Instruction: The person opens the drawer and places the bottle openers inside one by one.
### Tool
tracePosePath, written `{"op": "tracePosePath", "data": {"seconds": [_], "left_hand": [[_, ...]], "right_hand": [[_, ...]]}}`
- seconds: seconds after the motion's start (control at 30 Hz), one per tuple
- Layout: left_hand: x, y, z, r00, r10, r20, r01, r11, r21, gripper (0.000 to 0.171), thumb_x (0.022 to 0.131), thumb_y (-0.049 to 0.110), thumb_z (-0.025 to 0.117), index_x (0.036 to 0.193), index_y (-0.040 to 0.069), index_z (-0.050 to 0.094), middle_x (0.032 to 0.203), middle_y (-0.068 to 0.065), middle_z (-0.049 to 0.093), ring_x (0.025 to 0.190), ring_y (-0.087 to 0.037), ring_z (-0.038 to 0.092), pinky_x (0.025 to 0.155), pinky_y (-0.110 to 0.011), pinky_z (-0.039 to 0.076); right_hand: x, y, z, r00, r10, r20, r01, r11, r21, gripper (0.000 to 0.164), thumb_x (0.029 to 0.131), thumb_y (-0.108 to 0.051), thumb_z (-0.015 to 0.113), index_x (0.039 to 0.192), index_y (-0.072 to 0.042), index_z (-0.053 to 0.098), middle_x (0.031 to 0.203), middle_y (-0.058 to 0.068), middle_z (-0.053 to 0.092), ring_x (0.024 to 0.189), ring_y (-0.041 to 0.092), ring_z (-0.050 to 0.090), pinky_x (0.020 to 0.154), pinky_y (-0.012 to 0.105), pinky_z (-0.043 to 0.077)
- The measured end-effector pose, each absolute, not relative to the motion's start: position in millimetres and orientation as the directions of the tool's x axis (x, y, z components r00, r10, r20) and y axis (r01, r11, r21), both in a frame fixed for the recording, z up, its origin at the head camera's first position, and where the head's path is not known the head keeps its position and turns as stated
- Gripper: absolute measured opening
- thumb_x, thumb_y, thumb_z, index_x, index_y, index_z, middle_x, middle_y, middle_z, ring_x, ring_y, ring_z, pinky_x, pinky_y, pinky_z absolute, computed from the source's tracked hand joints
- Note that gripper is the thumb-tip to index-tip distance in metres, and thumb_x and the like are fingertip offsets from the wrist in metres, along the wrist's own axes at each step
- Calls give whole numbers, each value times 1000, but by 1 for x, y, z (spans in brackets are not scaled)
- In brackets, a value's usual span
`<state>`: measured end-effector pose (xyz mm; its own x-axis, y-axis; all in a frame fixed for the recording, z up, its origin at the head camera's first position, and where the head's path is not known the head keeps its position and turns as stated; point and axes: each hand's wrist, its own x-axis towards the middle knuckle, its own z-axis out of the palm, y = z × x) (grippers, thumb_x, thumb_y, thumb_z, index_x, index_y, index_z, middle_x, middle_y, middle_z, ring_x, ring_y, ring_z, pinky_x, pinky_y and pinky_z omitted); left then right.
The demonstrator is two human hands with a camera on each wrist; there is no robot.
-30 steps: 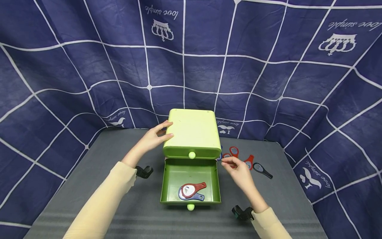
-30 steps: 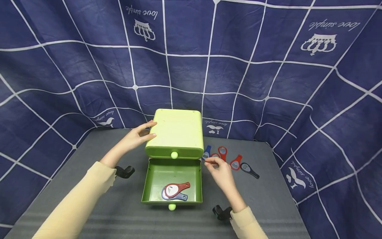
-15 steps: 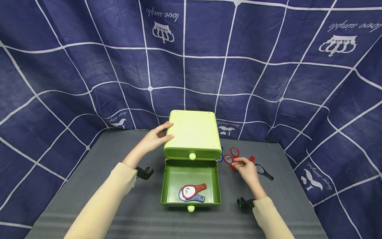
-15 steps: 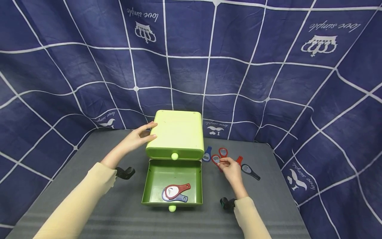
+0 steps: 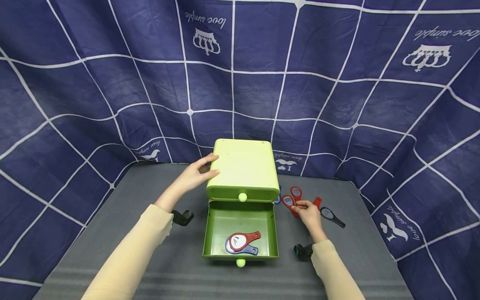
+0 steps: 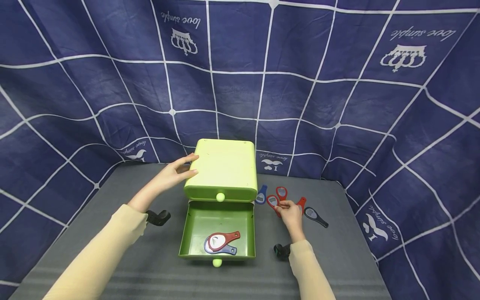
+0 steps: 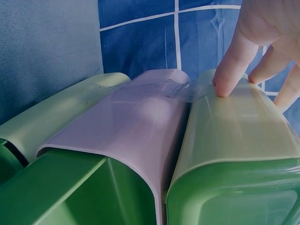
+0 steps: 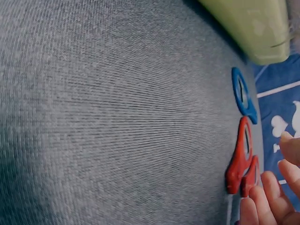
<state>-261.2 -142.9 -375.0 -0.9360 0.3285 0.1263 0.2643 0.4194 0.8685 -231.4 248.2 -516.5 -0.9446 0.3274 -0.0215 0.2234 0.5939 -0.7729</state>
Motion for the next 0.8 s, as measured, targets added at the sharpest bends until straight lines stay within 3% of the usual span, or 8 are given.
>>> {"op": "tracePosePath", "data": {"seconds": [0.4,0.8], "left_hand": [[-260,-142,-375,-940,327,100,238,415,878,58,96,22,66,149,10,44,164,-13,19,136,-41,46,113,-51,40],[-261,-143,-373,-937,329,113,249,407,879,58,96,21,66,148,9,45,164,-14,21,136,-40,46,114,-53,38]], "right_hand": [[-236,249,-528,-926,361,-106,308,565,-766,39,86,-19,76,113,8,66,111,27,69,98,40,65,83,49,52],[-239,242,-526,-924,366,-113,331,615,-716,36,86,-16,75,110,8,64,111,28,67,100,42,62,87,52,50]]}}
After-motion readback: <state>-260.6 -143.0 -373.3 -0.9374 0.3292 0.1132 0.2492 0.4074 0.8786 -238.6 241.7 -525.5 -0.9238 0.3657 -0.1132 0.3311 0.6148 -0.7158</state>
